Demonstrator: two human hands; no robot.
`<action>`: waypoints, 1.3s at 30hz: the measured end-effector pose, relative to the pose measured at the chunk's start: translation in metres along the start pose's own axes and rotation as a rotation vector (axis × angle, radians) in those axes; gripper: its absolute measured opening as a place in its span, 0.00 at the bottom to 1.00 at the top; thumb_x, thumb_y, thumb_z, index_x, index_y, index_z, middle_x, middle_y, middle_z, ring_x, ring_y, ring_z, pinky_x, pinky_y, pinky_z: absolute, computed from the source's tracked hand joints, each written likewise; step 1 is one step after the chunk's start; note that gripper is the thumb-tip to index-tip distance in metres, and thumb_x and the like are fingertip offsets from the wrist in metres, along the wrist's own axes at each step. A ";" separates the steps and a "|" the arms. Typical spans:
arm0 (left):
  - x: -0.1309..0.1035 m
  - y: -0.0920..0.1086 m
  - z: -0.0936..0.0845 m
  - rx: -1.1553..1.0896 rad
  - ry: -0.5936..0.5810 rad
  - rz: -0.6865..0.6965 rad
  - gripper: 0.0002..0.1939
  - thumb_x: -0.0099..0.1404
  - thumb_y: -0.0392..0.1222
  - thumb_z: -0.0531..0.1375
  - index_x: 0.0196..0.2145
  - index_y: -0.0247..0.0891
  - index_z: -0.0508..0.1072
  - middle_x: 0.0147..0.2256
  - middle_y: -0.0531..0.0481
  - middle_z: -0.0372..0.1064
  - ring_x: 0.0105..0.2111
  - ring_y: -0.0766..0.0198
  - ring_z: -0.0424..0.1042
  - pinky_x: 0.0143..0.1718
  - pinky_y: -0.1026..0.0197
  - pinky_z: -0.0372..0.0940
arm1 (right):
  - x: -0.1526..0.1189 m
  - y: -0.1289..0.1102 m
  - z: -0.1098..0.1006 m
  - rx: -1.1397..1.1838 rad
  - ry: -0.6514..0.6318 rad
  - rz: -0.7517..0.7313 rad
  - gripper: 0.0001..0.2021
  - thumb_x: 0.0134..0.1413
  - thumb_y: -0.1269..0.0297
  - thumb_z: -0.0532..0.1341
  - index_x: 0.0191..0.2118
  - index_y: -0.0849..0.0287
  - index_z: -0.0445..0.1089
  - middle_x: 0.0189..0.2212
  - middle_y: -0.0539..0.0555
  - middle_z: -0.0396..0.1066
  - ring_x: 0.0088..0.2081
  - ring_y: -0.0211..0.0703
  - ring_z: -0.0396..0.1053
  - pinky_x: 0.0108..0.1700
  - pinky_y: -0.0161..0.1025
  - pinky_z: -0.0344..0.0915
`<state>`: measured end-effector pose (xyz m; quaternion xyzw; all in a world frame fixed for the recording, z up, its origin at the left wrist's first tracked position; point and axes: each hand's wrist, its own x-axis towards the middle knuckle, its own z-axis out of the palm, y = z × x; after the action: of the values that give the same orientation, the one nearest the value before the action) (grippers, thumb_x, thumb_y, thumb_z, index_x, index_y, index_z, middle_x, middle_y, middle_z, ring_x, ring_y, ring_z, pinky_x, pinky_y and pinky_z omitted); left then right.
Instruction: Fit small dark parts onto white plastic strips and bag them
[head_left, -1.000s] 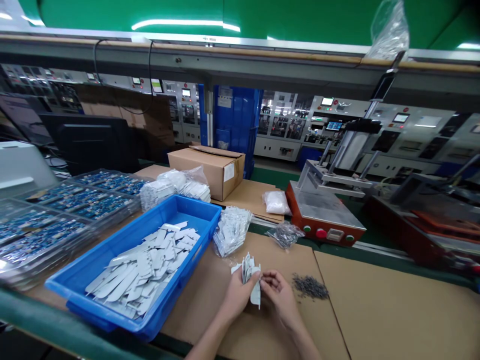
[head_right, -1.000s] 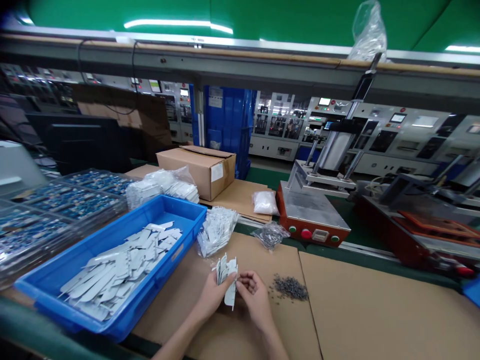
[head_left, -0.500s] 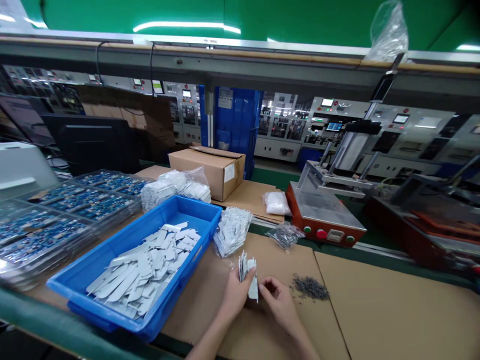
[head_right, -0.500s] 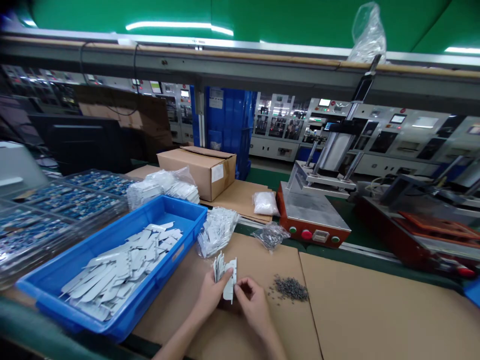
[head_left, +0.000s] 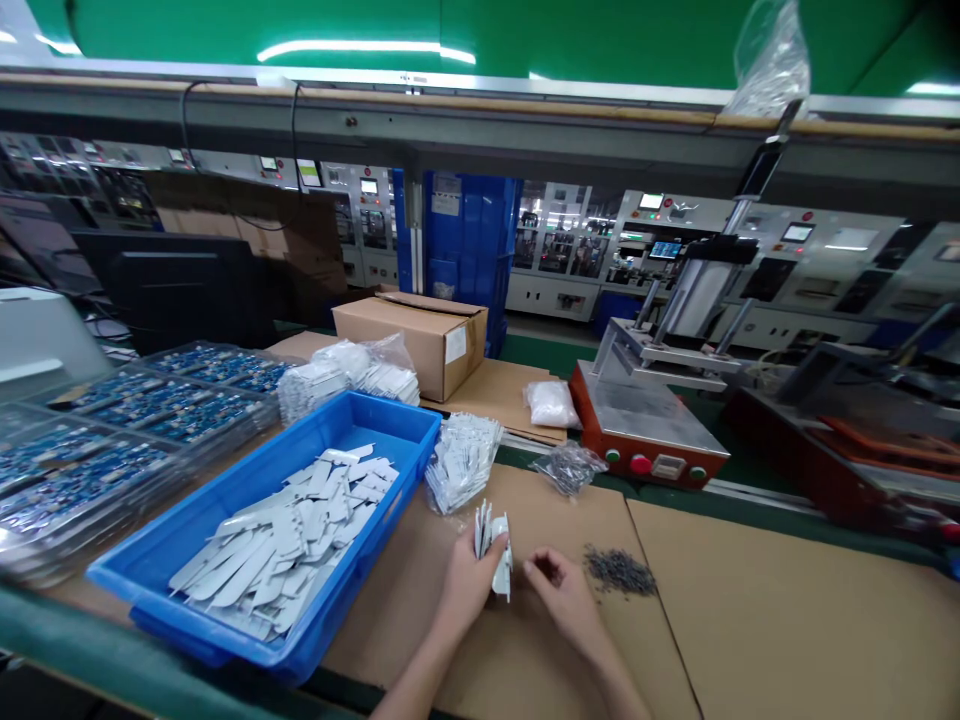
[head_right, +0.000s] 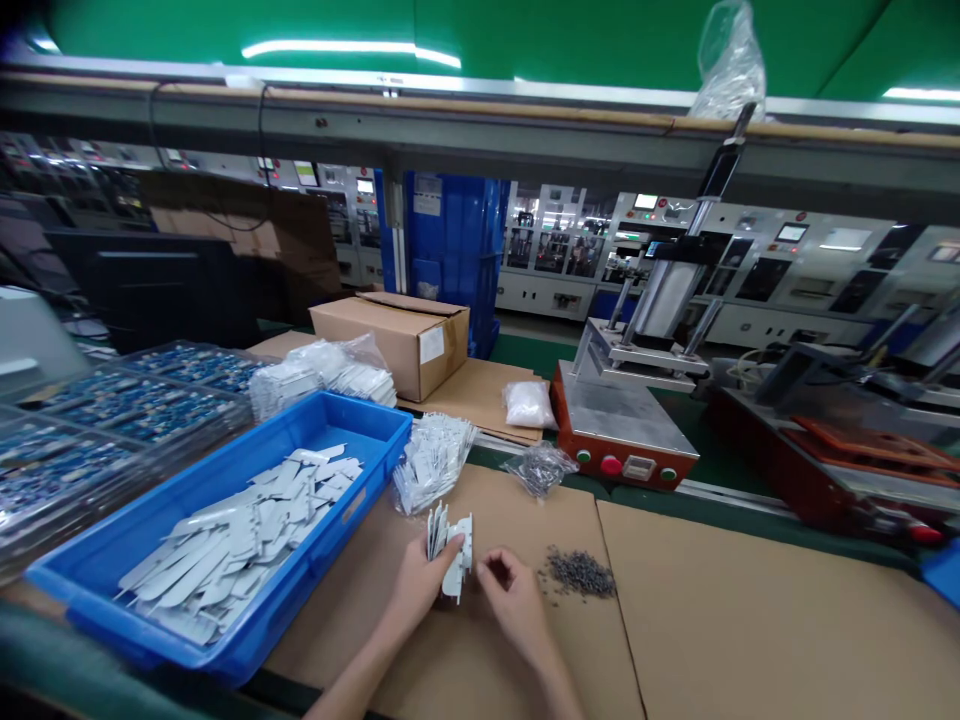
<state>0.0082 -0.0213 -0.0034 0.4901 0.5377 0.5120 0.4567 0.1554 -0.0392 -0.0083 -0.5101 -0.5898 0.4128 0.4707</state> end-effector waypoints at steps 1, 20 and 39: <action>0.001 0.000 -0.002 0.050 0.015 0.000 0.16 0.49 0.49 0.58 0.31 0.33 0.70 0.25 0.49 0.69 0.27 0.60 0.67 0.29 0.63 0.59 | 0.002 0.004 -0.007 -0.038 0.068 -0.011 0.12 0.45 0.56 0.58 0.26 0.61 0.67 0.23 0.52 0.69 0.28 0.43 0.65 0.31 0.35 0.62; 0.001 0.004 -0.003 0.097 0.072 0.028 0.11 0.50 0.47 0.57 0.26 0.36 0.68 0.20 0.53 0.65 0.22 0.64 0.64 0.25 0.66 0.56 | -0.001 0.022 -0.057 -0.936 0.160 -0.041 0.07 0.39 0.63 0.57 0.18 0.54 0.69 0.37 0.55 0.69 0.41 0.55 0.59 0.37 0.47 0.51; -0.016 0.016 0.007 0.017 -0.317 0.144 0.11 0.50 0.43 0.59 0.29 0.33 0.73 0.26 0.49 0.71 0.27 0.64 0.66 0.30 0.65 0.61 | -0.003 0.002 0.005 0.479 -0.148 0.196 0.13 0.44 0.53 0.59 0.25 0.59 0.65 0.24 0.50 0.67 0.29 0.42 0.65 0.34 0.36 0.59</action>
<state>0.0174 -0.0370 0.0119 0.6059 0.4267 0.4551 0.4936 0.1514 -0.0416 -0.0112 -0.4072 -0.4560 0.6204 0.4913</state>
